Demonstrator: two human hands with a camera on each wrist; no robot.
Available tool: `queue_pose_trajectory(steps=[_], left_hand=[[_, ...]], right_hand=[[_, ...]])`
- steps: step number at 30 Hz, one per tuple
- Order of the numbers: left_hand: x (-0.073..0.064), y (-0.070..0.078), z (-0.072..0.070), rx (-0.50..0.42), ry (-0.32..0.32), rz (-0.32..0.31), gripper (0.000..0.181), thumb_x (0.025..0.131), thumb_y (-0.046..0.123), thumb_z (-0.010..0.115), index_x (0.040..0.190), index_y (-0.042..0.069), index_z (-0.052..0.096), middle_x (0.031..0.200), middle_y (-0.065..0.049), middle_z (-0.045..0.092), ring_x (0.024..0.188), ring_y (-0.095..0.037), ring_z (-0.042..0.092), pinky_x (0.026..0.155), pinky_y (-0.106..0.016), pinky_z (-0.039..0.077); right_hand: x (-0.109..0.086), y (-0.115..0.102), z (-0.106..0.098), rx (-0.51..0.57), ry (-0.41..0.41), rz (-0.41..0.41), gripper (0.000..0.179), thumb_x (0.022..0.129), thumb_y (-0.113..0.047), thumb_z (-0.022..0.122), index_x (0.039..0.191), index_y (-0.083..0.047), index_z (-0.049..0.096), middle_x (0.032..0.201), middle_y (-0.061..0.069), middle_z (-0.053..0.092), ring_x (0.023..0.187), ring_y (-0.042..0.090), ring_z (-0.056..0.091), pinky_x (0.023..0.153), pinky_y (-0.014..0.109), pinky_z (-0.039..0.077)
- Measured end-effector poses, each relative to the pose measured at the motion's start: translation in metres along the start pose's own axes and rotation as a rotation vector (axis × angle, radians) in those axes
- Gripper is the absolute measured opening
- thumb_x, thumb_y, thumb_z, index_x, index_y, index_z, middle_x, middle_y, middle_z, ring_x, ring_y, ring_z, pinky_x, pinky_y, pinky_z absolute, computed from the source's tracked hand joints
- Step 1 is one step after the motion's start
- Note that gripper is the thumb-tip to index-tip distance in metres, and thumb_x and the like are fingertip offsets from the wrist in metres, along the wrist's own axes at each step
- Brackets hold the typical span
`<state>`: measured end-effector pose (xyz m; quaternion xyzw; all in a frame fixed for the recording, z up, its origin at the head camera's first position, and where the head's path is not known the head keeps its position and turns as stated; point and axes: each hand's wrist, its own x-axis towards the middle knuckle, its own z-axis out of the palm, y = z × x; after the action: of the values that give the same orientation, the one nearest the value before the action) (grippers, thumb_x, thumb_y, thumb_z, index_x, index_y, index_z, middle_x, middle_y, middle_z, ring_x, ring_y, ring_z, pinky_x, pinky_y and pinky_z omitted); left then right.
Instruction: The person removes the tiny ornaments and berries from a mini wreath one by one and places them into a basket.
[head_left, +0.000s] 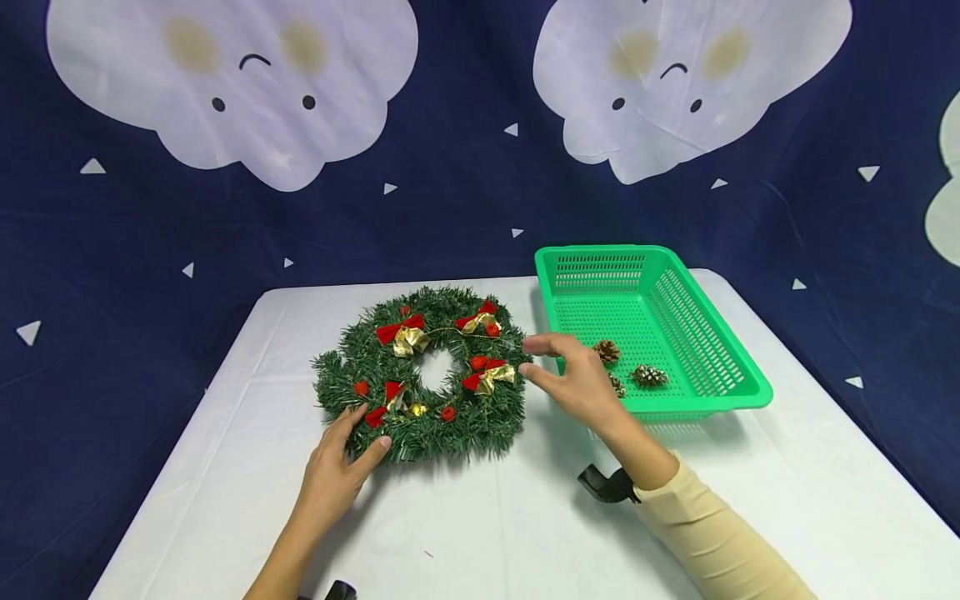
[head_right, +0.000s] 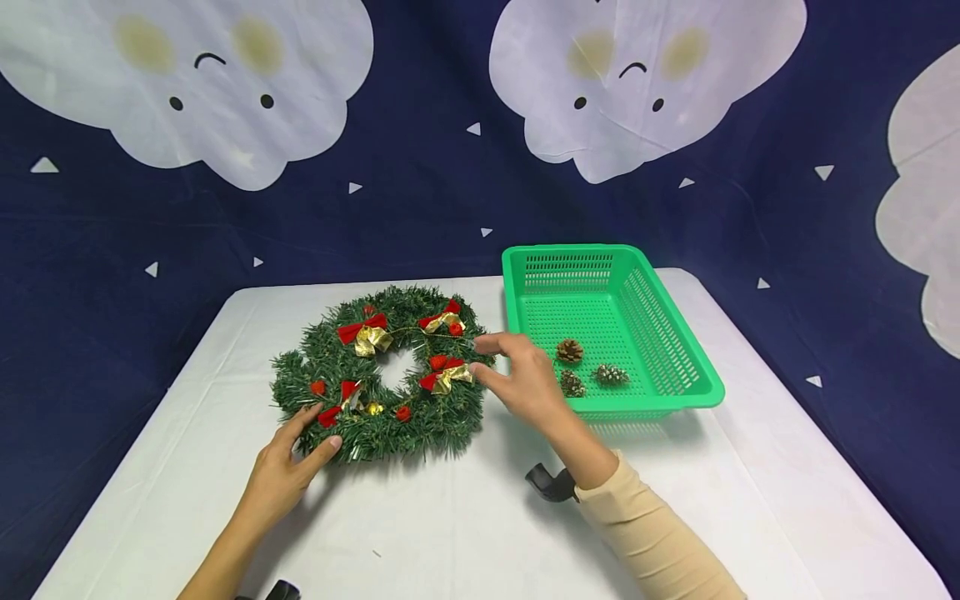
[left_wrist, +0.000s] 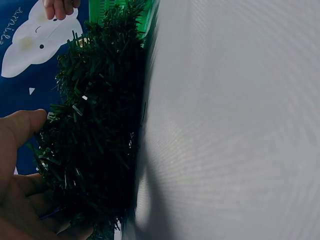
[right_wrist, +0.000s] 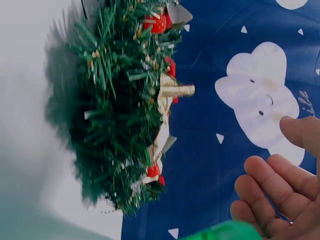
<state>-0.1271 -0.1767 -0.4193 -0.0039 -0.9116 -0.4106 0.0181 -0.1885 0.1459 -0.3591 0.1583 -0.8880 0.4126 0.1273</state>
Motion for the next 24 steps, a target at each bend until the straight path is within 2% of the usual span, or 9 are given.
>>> queue_pose_trajectory(steps=[7, 11, 19, 24], left_hand=[[0.000, 0.000, 0.000, 0.002, -0.003, -0.002, 0.071, 0.090, 0.049, 0.058, 0.147, 0.014, 0.033, 0.155, -0.024, 0.021, 0.139, -0.048, 0.023, 0.107, -0.069, 0.021], [0.000, -0.001, 0.001, 0.002, -0.001, 0.002, 0.070, 0.090, 0.048, 0.058, 0.147, 0.014, 0.034, 0.155, -0.024, 0.022, 0.139, -0.049, 0.023, 0.106, -0.069, 0.021], [0.000, 0.000, 0.000, 0.005, -0.007, -0.002, 0.071, 0.090, 0.050, 0.057, 0.147, 0.015, 0.033, 0.155, -0.023, 0.021, 0.139, -0.048, 0.023, 0.107, -0.069, 0.021], [0.001, 0.000, 0.000, 0.007, -0.005, 0.003, 0.071, 0.090, 0.049, 0.057, 0.147, 0.014, 0.033, 0.154, -0.024, 0.022, 0.139, -0.048, 0.024, 0.107, -0.068, 0.022]], right_hand=[[-0.001, -0.009, 0.016, 0.000, 0.017, -0.078, 0.033, 0.081, -0.021, 0.074, 0.111, -0.011, 0.066, 0.107, 0.004, 0.070, 0.100, 0.020, 0.063, 0.084, 0.038, 0.051], [-0.002, -0.012, 0.024, 0.020, 0.012, -0.119, 0.035, 0.080, -0.019, 0.075, 0.111, -0.007, 0.066, 0.107, 0.006, 0.070, 0.097, 0.021, 0.064, 0.082, 0.043, 0.052], [-0.002, -0.015, 0.039, 0.048, 0.004, -0.160, 0.035, 0.078, -0.019, 0.076, 0.109, -0.006, 0.066, 0.105, 0.007, 0.069, 0.097, 0.023, 0.065, 0.083, 0.042, 0.054], [-0.003, -0.015, 0.047, 0.026, -0.010, -0.142, 0.037, 0.078, -0.021, 0.076, 0.111, -0.009, 0.066, 0.106, 0.005, 0.069, 0.099, 0.020, 0.065, 0.083, 0.042, 0.054]])
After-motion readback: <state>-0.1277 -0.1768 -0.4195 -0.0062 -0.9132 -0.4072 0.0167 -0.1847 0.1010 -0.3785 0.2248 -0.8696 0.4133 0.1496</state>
